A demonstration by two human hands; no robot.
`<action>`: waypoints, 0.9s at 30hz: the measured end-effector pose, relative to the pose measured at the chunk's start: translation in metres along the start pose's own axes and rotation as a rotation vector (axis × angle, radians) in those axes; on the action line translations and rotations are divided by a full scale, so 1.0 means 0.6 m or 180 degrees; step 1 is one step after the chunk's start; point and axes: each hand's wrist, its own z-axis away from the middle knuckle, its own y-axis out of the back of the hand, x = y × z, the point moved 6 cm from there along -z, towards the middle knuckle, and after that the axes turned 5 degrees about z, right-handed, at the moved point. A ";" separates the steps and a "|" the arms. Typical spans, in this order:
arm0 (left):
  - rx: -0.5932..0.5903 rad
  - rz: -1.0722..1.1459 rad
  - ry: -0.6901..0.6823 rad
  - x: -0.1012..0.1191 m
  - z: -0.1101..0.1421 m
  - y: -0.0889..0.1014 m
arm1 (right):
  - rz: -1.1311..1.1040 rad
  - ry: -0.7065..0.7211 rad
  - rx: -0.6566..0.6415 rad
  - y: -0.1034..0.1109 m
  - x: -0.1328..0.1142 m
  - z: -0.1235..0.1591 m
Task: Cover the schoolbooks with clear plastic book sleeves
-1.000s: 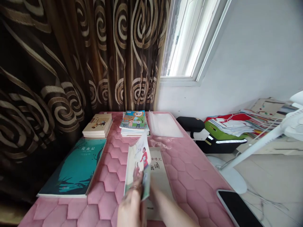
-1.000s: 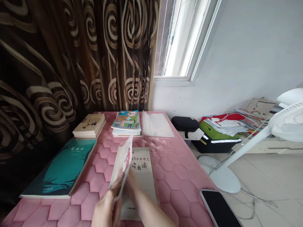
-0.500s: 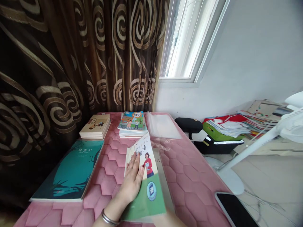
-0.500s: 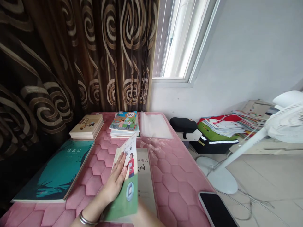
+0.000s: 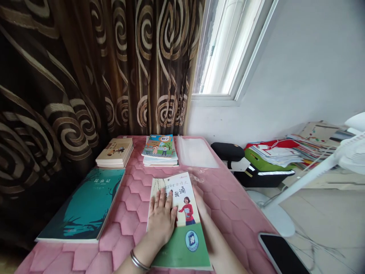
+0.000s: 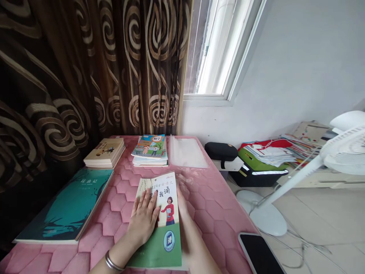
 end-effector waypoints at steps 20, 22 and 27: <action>0.0283 0.0275 0.1029 -0.076 -0.029 0.039 | 0.5405 -0.0346 0.2588 0.083 -0.037 0.074; 0.0343 0.0711 0.0883 -0.085 -0.036 0.032 | 0.5616 -0.0555 0.2573 0.080 -0.030 0.074; 0.0512 0.2001 0.0695 -0.104 -0.050 0.018 | 0.5962 -0.0711 0.2570 0.083 -0.021 0.064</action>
